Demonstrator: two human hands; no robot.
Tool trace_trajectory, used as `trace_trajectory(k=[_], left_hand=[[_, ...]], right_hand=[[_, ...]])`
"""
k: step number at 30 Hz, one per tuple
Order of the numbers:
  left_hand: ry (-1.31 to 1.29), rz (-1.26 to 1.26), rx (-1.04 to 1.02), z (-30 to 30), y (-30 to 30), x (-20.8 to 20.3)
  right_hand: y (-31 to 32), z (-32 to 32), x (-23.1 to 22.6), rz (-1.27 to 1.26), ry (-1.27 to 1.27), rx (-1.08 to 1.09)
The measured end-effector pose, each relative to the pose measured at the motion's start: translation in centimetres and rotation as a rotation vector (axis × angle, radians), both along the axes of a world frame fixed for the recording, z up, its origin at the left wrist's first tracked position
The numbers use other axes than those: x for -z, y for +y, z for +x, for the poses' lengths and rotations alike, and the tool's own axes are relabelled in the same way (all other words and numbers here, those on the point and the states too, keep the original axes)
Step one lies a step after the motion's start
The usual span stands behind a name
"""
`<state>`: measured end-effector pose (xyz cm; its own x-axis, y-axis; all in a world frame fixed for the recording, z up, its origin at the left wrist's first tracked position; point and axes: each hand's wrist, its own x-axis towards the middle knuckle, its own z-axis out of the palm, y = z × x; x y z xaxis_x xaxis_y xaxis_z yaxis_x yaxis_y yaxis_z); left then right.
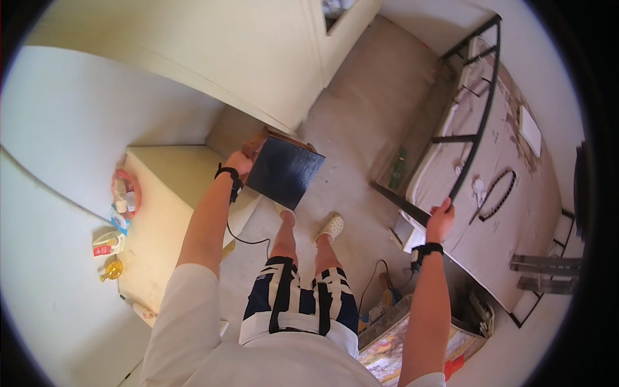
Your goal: The person picks up a stool and a belt from near a bed, then lifts a metal ladder off the mattress and moves it to the floor.
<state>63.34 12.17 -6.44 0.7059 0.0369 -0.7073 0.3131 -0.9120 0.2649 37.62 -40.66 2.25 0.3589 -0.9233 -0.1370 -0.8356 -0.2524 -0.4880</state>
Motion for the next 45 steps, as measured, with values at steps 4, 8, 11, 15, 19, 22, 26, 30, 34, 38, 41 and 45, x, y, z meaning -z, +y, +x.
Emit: trace_trajectory(k=[4, 8, 11, 15, 19, 22, 26, 30, 34, 38, 41, 45], left_hand=[[-0.127, 0.022, 0.056, 3.0, 6.7, 0.9], [-0.009, 0.014, 0.051, 8.2, 7.0, -0.4], [0.105, -0.017, 0.166, 11.5, 7.7, -1.2], [-0.949, 0.176, 0.805, 17.9, 27.5, 7.1], [-0.456, 0.154, 0.477, 20.9, 23.4, 10.3], [-0.412, 0.234, 0.401, 21.4, 25.0, 9.7], [-0.379, 0.288, 0.373, 20.8, 27.0, 12.4], [-0.352, 0.254, 0.42, 19.6, 26.8, 14.8], [-0.382, 0.054, 0.569, 16.9, 25.1, 16.6], [0.136, -0.148, 0.606, 2.1, 4.7, 11.2], [0.26, -0.25, 0.718, -6.9, -8.2, 5.0], [0.305, -0.34, 0.903, -14.8, -20.3, -3.8]], right_hand=[[1.3, 0.3, -0.2, 0.055, -0.108, -0.005], [-0.4, -1.1, -0.2, 0.052, -0.082, 0.049], [0.2, -0.5, -1.4, 0.013, -0.053, 0.071], [2.1, 3.7, 0.5, 0.07, -0.102, 0.049], [-0.5, 0.6, -1.5, 0.043, -0.019, 0.148], [-0.9, 0.5, -1.6, 0.066, -0.062, 0.122], [0.0, -0.3, -1.0, 0.086, -0.073, 0.185], [0.7, 0.7, -1.8, 0.109, -0.092, 0.19], [0.9, 2.5, -1.8, 0.122, -0.097, 0.156], [-0.1, 1.0, -2.4, 0.054, -0.022, 0.163], [-0.2, -0.3, -2.3, -0.077, 0.042, 0.144], [0.2, -0.4, -1.7, 0.048, 0.046, 0.17]])
